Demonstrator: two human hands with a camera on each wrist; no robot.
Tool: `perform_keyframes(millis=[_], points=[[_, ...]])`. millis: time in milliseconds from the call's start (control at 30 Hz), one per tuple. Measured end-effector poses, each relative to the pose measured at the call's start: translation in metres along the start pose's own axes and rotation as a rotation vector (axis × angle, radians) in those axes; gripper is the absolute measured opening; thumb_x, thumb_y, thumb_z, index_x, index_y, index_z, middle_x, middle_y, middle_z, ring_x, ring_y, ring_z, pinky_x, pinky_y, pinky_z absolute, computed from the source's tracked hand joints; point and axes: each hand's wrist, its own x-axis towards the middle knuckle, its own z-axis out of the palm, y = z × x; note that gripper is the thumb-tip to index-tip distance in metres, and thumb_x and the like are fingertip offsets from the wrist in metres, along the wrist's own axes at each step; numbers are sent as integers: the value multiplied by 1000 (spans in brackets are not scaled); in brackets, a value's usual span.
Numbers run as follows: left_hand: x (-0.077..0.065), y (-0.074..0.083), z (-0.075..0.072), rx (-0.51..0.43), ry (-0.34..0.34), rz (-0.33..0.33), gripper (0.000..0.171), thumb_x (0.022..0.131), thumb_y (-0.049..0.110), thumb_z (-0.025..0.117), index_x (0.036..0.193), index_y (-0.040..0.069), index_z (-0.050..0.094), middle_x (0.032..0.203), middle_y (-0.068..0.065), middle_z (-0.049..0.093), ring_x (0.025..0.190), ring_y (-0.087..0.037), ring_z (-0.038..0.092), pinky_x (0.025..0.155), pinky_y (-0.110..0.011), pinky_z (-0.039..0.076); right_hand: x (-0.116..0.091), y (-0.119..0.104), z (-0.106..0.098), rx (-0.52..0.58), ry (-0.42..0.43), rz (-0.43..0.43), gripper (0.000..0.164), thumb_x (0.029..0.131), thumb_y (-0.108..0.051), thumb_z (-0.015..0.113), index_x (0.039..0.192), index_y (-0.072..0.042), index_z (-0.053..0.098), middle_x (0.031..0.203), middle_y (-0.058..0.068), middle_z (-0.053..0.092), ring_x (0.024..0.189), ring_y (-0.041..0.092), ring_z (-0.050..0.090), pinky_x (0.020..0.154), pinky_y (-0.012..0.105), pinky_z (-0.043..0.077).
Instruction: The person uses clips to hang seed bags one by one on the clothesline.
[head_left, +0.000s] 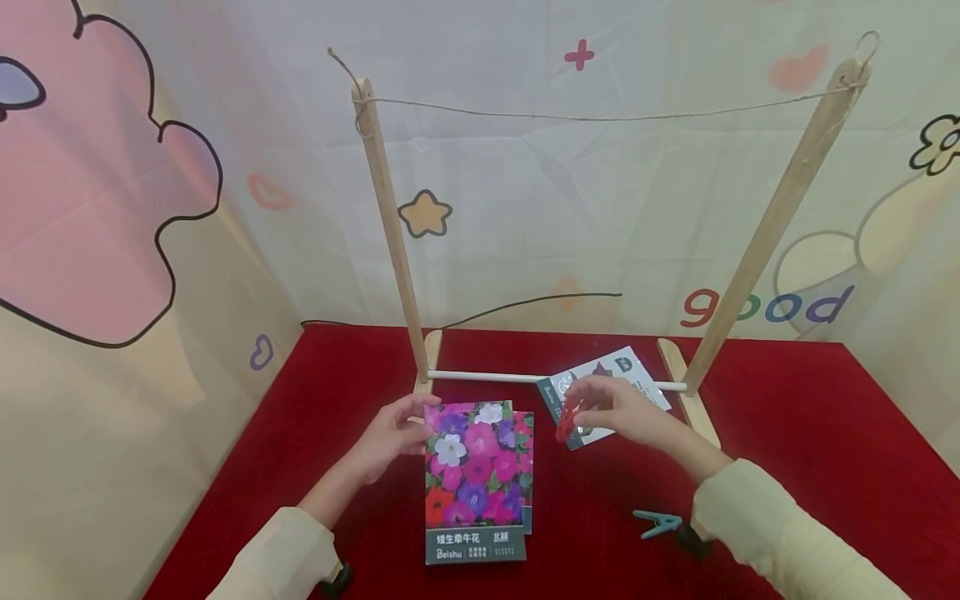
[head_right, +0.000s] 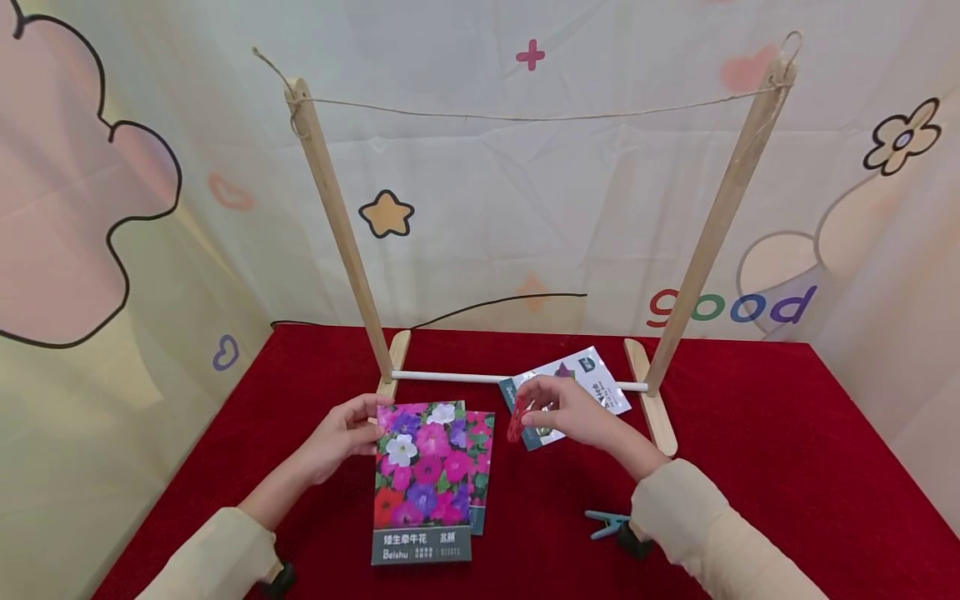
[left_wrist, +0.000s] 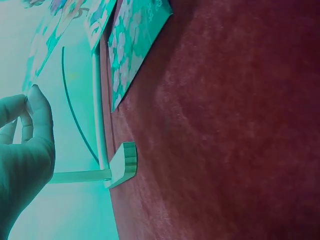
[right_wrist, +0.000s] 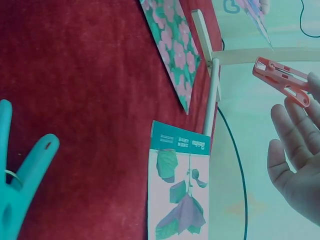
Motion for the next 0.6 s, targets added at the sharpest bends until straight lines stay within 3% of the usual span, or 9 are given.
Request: perform_keyframes(millis=[233, 367, 533, 600], points=[[3, 5, -1, 0, 31, 8, 38, 85, 10, 54, 122, 14, 47, 109, -13, 50, 90, -21, 59, 75, -36, 52, 4, -11, -7, -22, 26, 17, 38, 78, -22, 66, 112, -9, 53, 96, 9, 61, 88, 20, 58, 70, 29, 52], [5, 9, -2, 19, 61, 19, 38, 85, 9, 54, 122, 15, 48, 109, -13, 50, 90, -21, 58, 74, -36, 52, 6, -18, -12, -44, 43, 7, 38, 79, -21, 66, 112, -7, 53, 95, 10, 61, 83, 21, 57, 63, 32, 52], [6, 17, -3, 25, 93, 30, 38, 86, 10, 53, 124, 13, 47, 109, -12, 50, 91, -21, 56, 73, -37, 52, 9, -27, -18, -62, 64, 5, 38, 79, -22, 66, 111, -8, 53, 97, 9, 61, 83, 21, 57, 59, 32, 51], [3, 28, -2, 30, 94, 40, 39, 86, 9, 52, 125, 11, 45, 111, -14, 50, 92, -22, 55, 74, -36, 52, 10, -31, -20, -53, 66, -5, 36, 79, -21, 65, 110, -8, 53, 96, 10, 61, 81, 21, 57, 59, 31, 51]])
